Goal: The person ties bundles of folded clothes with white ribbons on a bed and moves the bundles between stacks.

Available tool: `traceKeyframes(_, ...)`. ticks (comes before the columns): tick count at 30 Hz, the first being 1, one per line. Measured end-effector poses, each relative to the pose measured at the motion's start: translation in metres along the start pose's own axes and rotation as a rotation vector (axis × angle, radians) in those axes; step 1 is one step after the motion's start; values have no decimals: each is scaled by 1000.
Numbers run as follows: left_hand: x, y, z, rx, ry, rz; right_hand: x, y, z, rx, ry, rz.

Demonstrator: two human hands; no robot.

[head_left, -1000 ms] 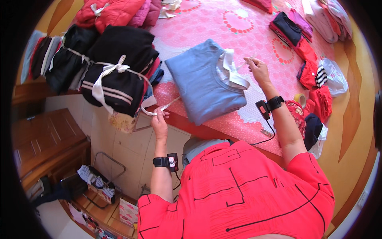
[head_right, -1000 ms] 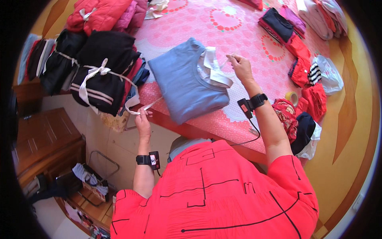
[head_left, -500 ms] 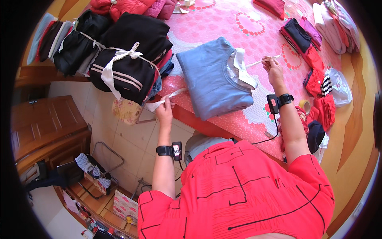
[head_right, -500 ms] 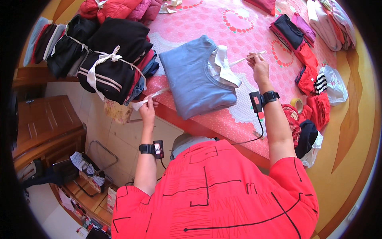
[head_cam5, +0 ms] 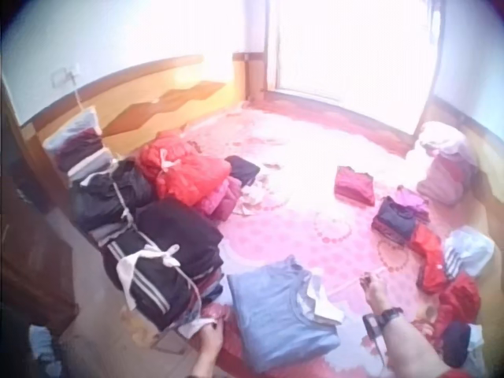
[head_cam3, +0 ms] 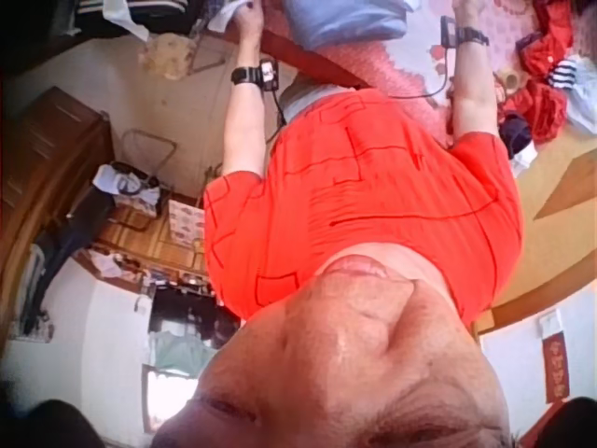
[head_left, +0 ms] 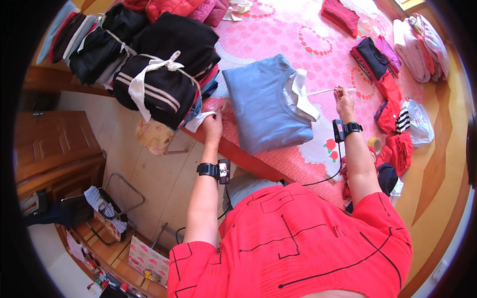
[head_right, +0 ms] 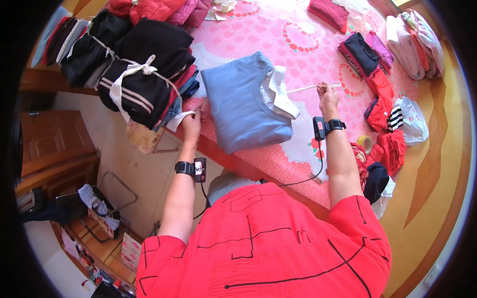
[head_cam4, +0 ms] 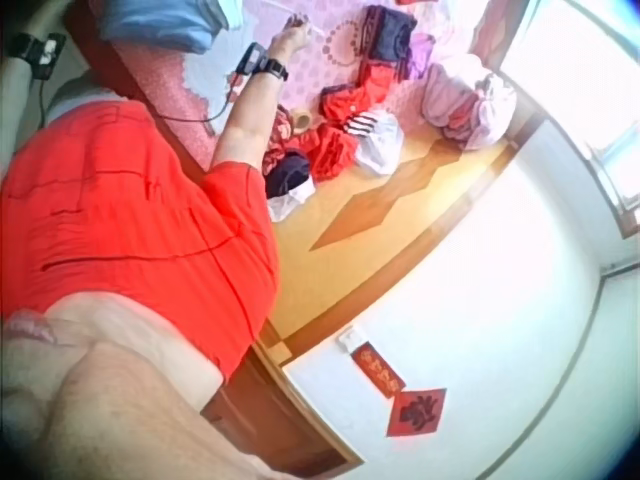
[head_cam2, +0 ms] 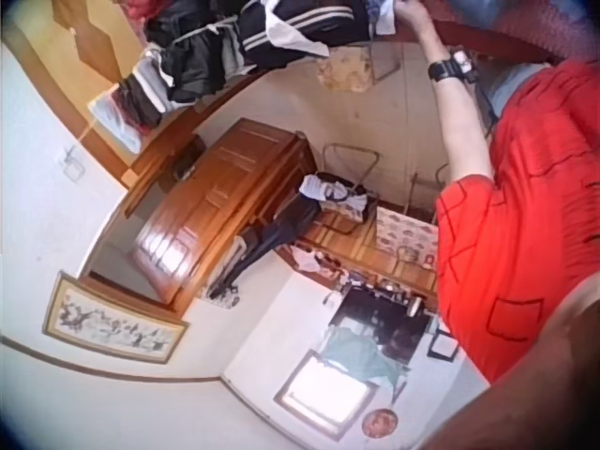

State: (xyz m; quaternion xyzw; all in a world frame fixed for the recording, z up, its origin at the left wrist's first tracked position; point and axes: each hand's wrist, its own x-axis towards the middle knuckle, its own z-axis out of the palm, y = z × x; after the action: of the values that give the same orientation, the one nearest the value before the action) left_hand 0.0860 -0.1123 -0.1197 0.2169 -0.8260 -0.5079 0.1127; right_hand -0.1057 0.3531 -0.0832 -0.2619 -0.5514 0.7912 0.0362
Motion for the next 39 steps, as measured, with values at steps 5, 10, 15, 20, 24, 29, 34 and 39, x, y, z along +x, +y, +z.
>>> traceKeyframes(5, 3, -8, 5, 37, -32, -181, 37, -14, -20, 59, 138, 2)
traceKeyframes(10, 8, -23, 16, -145, -184, -252, 73, -34, -58, 28, 152, -39)
traceKeyframes(15, -10, 0, 45, -129, -233, -77, 103, -72, -129, 35, 176, -185)
traceKeyframes(20, -24, 16, 41, -234, 59, 152, 10, -117, -33, -152, -136, -140)
traceKeyframes(24, -25, 50, 17, -460, -16, -151, -63, -129, 28, -301, -476, -249)
traceKeyframes(29, -25, 23, 10, -222, 95, 71, -113, -118, 85, -393, -620, -334)
traceKeyframes(34, -28, 62, 6, -352, 92, 24, -163, -85, 126, -523, -798, -261)
traceKeyframes(39, -30, 66, 13, -609, 64, -151, -212, 3, 165, -964, -1048, -766)
